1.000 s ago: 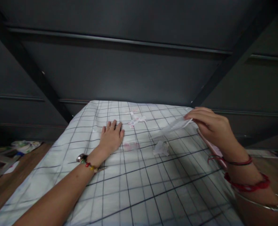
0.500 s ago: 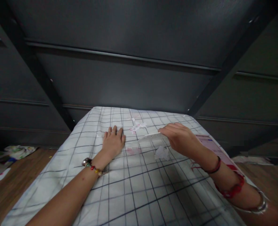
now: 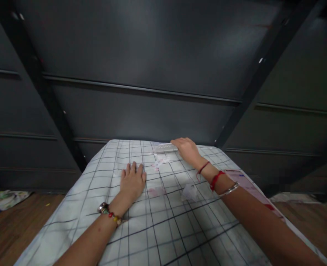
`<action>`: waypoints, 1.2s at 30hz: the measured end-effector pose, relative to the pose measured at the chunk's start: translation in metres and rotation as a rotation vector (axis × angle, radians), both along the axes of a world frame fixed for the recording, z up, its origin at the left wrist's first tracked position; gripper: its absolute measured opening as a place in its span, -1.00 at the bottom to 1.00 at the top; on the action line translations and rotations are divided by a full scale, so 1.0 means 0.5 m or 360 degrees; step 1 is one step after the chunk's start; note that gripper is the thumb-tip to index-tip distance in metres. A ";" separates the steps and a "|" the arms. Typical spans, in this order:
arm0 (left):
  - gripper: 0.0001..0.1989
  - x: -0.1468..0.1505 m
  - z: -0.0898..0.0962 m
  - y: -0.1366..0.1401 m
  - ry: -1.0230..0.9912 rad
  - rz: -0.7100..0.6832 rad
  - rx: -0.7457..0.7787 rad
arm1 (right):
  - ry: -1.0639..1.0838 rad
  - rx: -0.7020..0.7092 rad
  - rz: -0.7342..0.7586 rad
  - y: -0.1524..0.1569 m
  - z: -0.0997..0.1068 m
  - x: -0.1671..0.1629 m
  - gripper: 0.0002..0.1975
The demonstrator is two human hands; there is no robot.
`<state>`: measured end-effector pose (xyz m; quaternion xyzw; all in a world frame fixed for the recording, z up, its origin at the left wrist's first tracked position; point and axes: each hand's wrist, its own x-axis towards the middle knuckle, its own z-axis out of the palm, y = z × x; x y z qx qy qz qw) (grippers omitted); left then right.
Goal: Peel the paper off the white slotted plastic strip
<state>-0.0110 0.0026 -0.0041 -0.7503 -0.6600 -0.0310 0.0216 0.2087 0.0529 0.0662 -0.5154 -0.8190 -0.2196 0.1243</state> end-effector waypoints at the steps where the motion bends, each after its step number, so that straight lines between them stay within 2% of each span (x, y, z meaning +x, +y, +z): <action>1: -0.53 0.000 0.000 -0.001 0.0008 0.0002 0.0003 | 0.0004 -0.0013 0.0010 0.014 -0.007 -0.006 -0.62; 6: -0.53 0.000 0.002 -0.001 0.0009 0.0020 0.0002 | 0.0020 -0.0081 0.0127 0.040 -0.032 -0.014 -0.58; 13: -0.53 0.001 0.001 -0.001 0.0030 0.0007 0.0018 | 0.0070 -0.0135 0.0300 0.004 -0.020 0.055 -0.52; 17: -0.52 0.002 0.000 0.000 0.0045 -0.0010 0.0009 | 0.0167 0.0009 0.0348 -0.017 -0.014 0.082 -0.55; 20: -0.51 0.003 0.001 0.000 0.0074 -0.0012 0.0005 | 0.0190 0.0113 0.0278 -0.025 -0.010 0.076 -0.58; 27: -0.52 0.007 0.006 0.001 0.0087 -0.0015 -0.0005 | -0.0054 -0.0008 -0.0226 -0.061 0.009 0.041 -0.69; 31: -0.52 0.007 0.004 0.003 0.0104 -0.0012 0.0009 | -0.0087 -0.0072 -0.0276 -0.093 0.019 0.025 -0.74; 36: -0.51 0.007 0.002 0.002 0.0086 -0.0020 -0.0003 | -0.0104 -0.0123 -0.0213 -0.124 0.019 -0.010 -0.73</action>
